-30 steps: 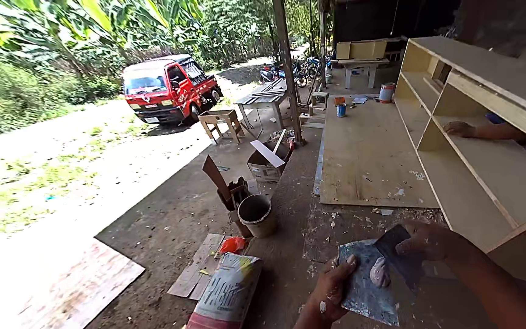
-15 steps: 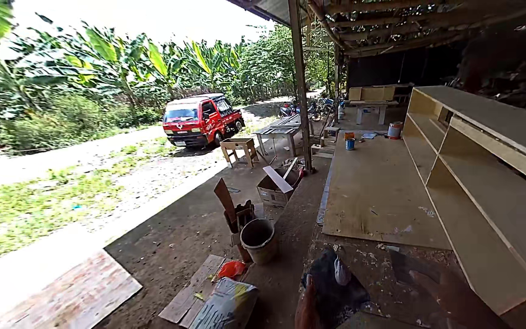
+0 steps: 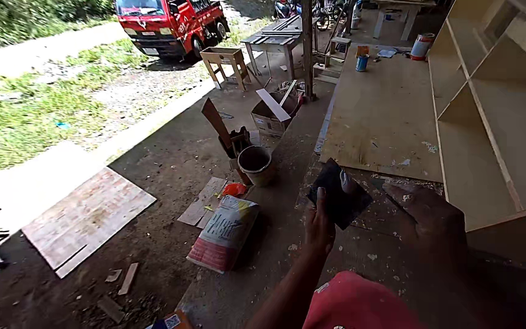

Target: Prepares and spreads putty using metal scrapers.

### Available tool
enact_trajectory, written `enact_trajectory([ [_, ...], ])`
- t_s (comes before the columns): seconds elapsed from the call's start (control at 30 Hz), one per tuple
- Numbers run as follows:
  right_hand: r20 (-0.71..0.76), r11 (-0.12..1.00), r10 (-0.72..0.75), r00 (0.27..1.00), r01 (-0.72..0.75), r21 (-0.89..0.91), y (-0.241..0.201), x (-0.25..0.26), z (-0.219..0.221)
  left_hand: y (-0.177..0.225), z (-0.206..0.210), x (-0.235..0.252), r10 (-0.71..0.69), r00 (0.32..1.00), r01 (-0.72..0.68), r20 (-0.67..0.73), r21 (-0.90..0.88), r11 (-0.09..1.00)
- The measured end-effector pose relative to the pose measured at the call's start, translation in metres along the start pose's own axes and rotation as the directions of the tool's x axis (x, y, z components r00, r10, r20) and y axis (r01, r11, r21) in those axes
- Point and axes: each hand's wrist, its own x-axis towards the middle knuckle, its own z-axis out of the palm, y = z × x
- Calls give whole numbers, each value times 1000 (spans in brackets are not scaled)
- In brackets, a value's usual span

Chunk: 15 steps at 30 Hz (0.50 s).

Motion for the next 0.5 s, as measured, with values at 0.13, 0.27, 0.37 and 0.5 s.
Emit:
enact_trajectory([
  [0.13,25,992,23,999,-19,-122,-13,-2,26,-3,0,-2,41,999,-41,-8,30,999],
  [0.27,171,986,45,984,-16,-168,-25,-7,39,-5,-3,1,85,996,-84,-13,102,991],
  [0.37,137,987,47,989,-25,-157,-29,9,37,-6,-7,5,74,997,-73,-4,102,992],
  [0.5,191,979,71,979,-31,-204,-31,18,49,-5,-7,6,67,998,-68,11,126,990],
])
